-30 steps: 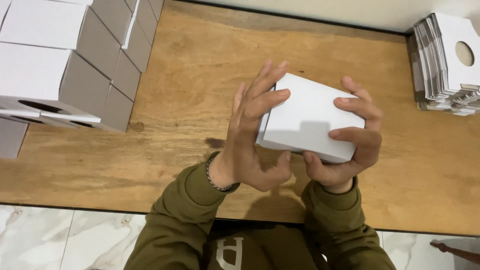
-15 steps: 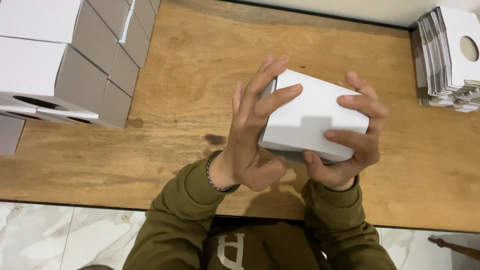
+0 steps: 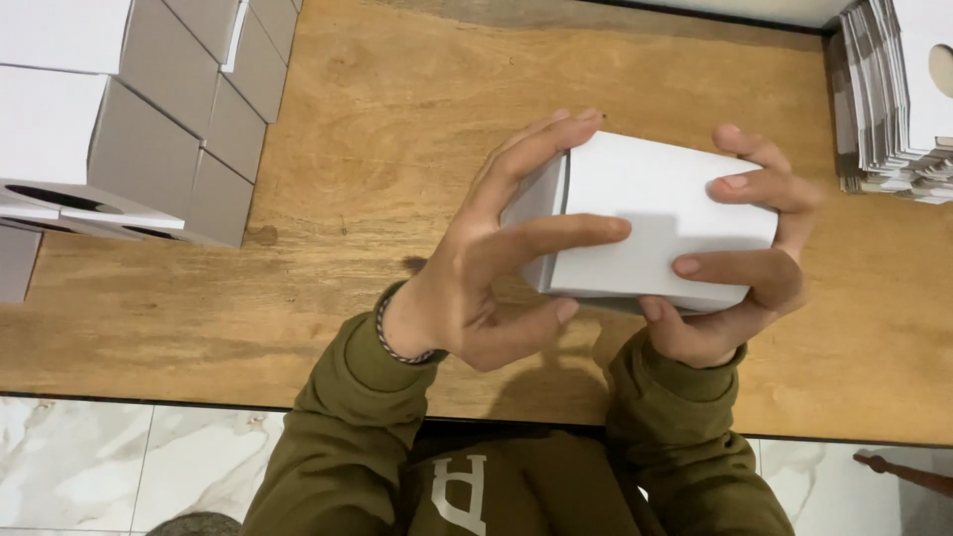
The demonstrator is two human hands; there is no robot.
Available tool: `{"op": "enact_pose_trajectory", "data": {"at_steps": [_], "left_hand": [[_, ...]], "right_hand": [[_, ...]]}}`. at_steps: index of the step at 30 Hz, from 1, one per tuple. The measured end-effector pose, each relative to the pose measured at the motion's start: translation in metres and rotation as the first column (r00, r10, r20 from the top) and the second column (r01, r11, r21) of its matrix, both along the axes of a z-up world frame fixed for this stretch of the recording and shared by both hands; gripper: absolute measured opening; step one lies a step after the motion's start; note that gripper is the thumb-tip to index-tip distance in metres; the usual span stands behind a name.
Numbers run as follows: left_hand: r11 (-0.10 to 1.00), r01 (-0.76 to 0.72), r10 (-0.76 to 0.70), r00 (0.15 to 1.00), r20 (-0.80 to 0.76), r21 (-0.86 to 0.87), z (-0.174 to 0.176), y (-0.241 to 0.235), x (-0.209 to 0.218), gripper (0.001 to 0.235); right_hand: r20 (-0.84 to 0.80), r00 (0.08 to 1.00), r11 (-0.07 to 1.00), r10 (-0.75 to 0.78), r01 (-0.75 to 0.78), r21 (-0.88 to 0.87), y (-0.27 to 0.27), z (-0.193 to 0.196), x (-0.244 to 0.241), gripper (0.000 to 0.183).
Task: Folding flat cardboard cutouts into three-dimensional boxes and stacking them on a table.
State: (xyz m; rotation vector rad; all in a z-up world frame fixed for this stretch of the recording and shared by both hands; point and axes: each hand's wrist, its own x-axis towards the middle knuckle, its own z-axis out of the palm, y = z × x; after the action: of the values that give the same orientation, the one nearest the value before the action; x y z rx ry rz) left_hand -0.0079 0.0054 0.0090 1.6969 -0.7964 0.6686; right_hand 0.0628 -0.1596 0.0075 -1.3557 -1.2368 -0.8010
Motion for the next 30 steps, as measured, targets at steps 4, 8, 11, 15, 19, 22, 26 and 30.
{"op": "enact_pose_trajectory", "data": {"at_steps": [4,8,11,15,19,22,26,30], "left_hand": [[0.985,0.061,-0.071,0.996,0.055,0.161,0.003,0.013,0.004,0.041],[0.982,0.000,-0.023,0.993,0.116,0.190,0.002,0.016,0.008,0.031],[0.981,-0.002,-0.027,0.989,0.146,0.193,0.000,0.018,0.009,0.031],[0.986,-0.002,-0.031,0.981,0.192,0.168,0.001,0.018,0.011,0.025],[0.996,-0.024,0.007,0.980,0.199,0.085,-0.002,0.019,0.011,0.032],[1.000,-0.026,0.028,0.989,0.145,-0.017,-0.006,0.019,0.012,0.034],[0.994,-0.038,0.053,0.987,0.149,-0.100,-0.012,0.008,0.016,0.031],[0.975,-0.032,0.062,0.990,0.130,-0.221,-0.014,-0.007,0.017,0.022]], "right_hand": [[0.010,0.999,0.999,0.035,-0.035,-0.020,-0.009,-0.001,0.005,0.016],[0.009,0.999,0.997,0.045,-0.044,-0.067,-0.010,-0.001,0.004,0.014],[-0.002,1.000,0.996,0.030,-0.031,-0.086,-0.009,-0.001,0.000,0.012],[0.016,0.999,0.997,0.034,-0.033,-0.063,-0.007,-0.001,0.000,0.010],[0.056,0.995,0.996,0.077,-0.074,-0.053,0.001,-0.001,0.004,0.029],[0.140,0.972,0.981,0.188,-0.192,0.016,0.008,0.000,0.005,0.040],[0.144,0.979,0.987,0.147,-0.154,0.043,0.007,0.000,0.005,0.033],[0.157,0.977,0.990,0.144,-0.143,-0.018,0.000,0.002,0.010,0.045]]}}
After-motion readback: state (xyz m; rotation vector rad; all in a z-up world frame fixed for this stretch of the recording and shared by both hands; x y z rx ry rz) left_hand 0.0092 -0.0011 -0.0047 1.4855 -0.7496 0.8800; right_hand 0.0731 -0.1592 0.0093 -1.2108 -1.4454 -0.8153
